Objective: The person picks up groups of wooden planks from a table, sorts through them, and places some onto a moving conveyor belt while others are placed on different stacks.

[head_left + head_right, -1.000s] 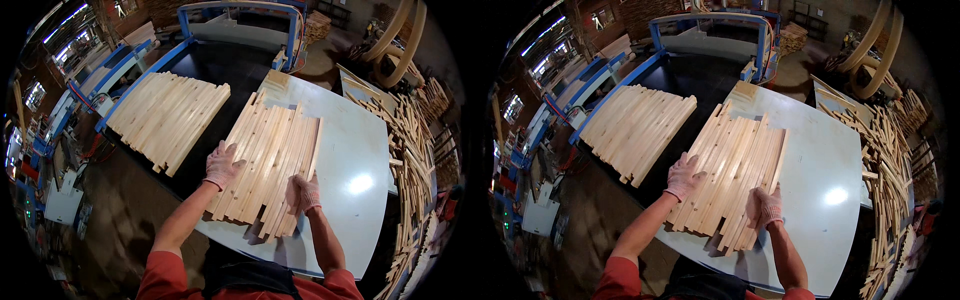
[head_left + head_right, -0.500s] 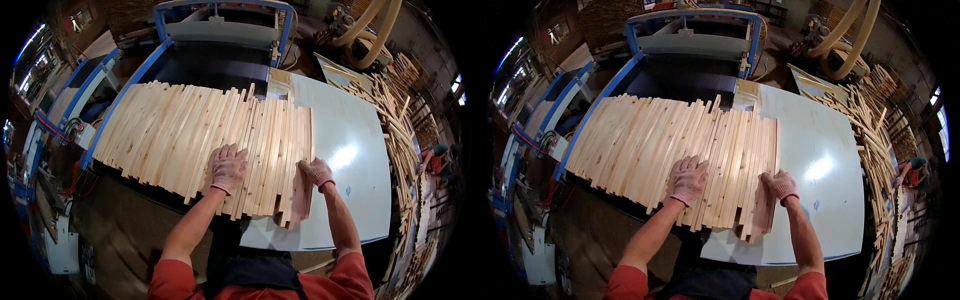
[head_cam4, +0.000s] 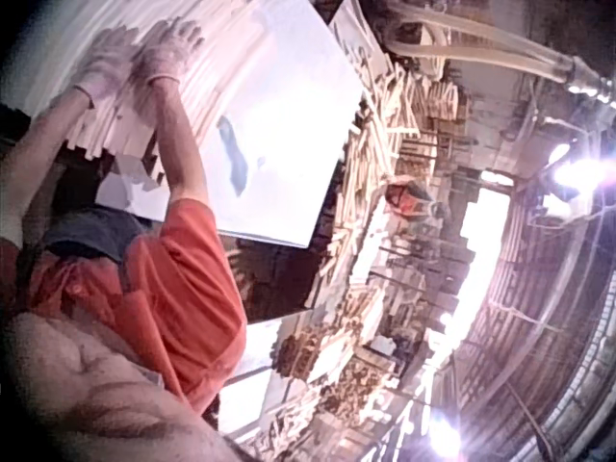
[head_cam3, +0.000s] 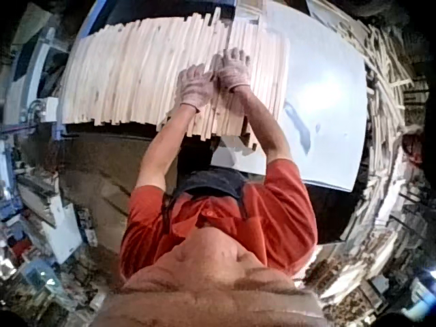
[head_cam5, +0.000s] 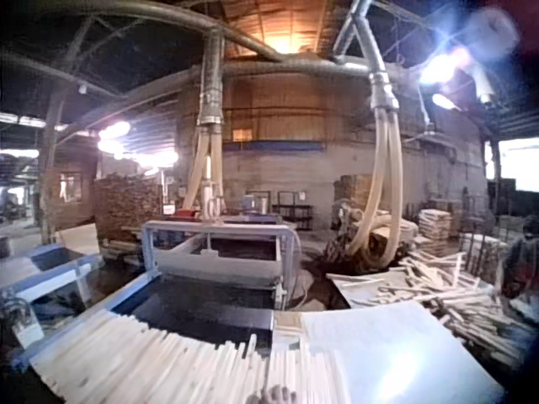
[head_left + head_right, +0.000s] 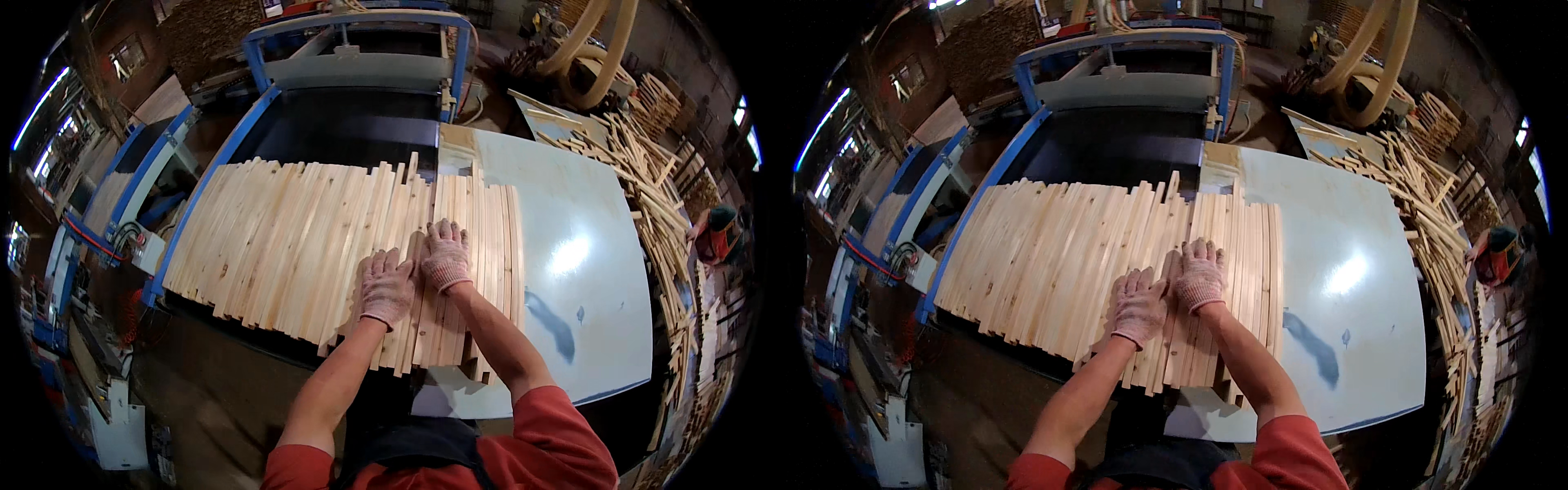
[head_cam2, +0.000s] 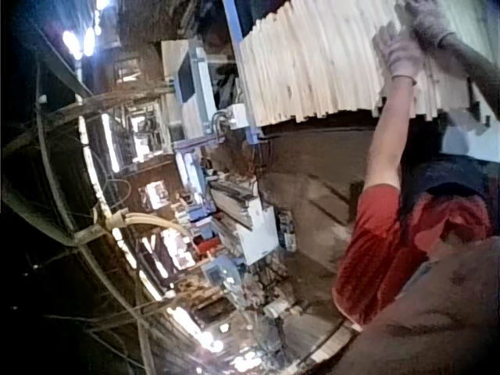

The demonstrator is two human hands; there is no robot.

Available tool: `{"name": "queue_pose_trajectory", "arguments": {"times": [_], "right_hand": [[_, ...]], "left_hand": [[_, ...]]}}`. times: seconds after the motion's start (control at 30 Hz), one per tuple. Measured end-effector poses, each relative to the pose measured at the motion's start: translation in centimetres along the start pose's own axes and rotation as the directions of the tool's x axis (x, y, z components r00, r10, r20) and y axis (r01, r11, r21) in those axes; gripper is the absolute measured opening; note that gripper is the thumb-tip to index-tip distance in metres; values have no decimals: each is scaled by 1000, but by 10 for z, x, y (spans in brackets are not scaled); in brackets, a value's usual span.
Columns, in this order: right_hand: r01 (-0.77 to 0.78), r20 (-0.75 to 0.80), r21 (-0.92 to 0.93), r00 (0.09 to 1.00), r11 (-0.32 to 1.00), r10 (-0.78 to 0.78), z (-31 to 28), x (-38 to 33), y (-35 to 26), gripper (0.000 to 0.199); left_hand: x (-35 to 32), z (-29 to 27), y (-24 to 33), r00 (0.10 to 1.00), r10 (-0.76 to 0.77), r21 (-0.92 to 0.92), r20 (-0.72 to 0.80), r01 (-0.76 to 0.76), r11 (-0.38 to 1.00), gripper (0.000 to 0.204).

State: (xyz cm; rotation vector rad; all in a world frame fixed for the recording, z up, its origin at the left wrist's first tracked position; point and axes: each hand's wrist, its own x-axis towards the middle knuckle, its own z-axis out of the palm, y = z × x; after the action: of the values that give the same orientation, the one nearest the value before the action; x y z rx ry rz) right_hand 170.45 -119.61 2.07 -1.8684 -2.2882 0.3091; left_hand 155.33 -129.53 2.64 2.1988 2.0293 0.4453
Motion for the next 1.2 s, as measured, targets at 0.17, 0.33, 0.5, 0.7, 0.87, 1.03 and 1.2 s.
{"name": "queue_pose_trajectory", "arguments": {"times": [0.17, 0.33, 0.5, 0.7, 0.87, 1.03, 1.2], "right_hand": [[20, -14, -2, 1000, 1000, -20, -11, -17, 21, 66], [18, -31, 20, 999, 1000, -17, -20, -31, 69, 67], [97, -139, -85, 984, 992, -108, -23, -33, 61, 69], [-106, 166, 257, 984, 960, 64, -30, -40, -23, 64], [-281, 170, 433, 959, 856, 229, 8, -43, -11, 60], [-476, 272, 435, 879, 764, 393, 14, -45, -8, 74], [-560, 260, 115, 814, 821, 519, -21, -37, -75, 82]], "left_hand": [[-1, 3, -7, 999, 29, 53, 13, -30, 998, 51], [-4, 11, -5, 996, 64, 39, -64, -62, 997, 49], [-1, 6, -2, 994, 85, 23, -73, -84, 996, 49], [-4, 17, -20, 994, 75, 46, -77, -71, 996, 48], [-4, 13, -24, 986, 86, -108, -140, -101, 989, 45], [-8, -9, -40, 973, 140, -209, 181, -101, 973, 60], [-37, -37, -101, 902, 354, -466, 248, -209, 860, 67]]}}
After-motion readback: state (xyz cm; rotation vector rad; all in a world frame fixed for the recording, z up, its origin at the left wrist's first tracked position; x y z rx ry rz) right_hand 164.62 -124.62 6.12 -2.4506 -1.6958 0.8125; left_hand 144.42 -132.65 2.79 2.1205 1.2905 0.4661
